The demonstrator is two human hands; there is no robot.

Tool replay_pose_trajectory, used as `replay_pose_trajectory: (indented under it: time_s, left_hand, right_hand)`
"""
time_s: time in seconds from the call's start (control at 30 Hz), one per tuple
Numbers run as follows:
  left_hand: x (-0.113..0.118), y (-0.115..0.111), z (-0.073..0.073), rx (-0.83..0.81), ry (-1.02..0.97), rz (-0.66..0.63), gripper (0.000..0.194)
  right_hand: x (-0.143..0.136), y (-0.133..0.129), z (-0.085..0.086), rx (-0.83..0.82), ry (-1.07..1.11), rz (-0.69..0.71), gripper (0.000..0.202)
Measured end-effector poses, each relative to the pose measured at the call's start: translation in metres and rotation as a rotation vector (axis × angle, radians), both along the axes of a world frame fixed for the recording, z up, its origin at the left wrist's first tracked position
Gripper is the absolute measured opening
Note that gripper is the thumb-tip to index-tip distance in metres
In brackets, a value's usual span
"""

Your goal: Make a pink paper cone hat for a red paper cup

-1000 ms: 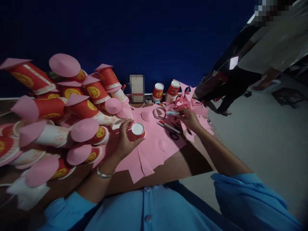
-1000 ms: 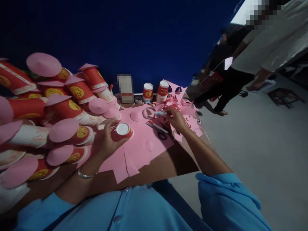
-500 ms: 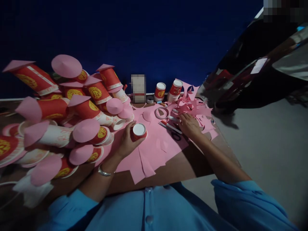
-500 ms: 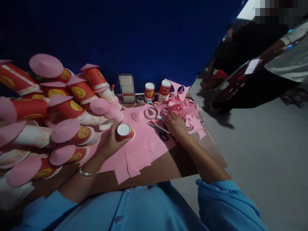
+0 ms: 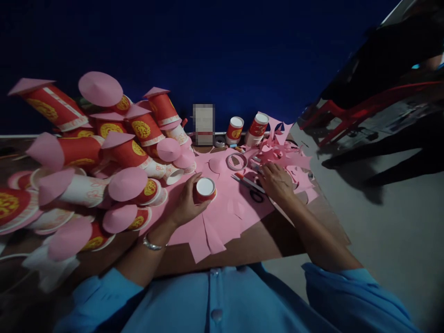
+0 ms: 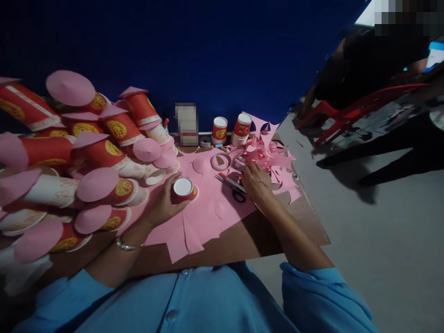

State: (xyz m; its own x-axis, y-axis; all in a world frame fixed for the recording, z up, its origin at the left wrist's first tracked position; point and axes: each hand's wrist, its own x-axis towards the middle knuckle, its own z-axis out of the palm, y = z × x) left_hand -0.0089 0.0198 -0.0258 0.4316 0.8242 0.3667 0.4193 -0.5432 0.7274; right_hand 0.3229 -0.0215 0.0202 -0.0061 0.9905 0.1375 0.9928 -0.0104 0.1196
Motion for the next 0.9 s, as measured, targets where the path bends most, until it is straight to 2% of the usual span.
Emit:
replay_pose_trajectory:
  time_s: [0.1,0.17,0.4,0.57,0.73,0.9]
  left_hand:
    - [0.000,0.001,0.000,-0.014,0.008,0.001,0.084]
    - [-0.001,0.002,0.001,-0.014,0.017,-0.001,0.085]
    - [-0.001,0.002,0.002,-0.013,0.021,0.005,0.081]
    - [-0.001,0.002,0.001,-0.018,0.020,0.001,0.080]
    - [-0.001,0.001,-0.002,-0.004,0.007,-0.004,0.079]
    - [-0.001,0.002,-0.002,-0.017,0.013,0.005,0.082]
  right_hand:
    - [-0.009,-0.007,-0.001,0.066,0.026,0.116,0.027]
    - [-0.014,-0.011,-0.002,0.047,0.023,0.149,0.029]
    - [-0.018,-0.010,-0.005,-0.104,-0.001,0.149,0.018]
    - [-0.016,-0.008,-0.002,-0.078,0.036,0.142,0.016]
    - [-0.015,-0.003,0.003,0.016,0.177,0.155,0.020]
    - [-0.017,0.006,0.003,-0.002,0.415,0.127,0.015]
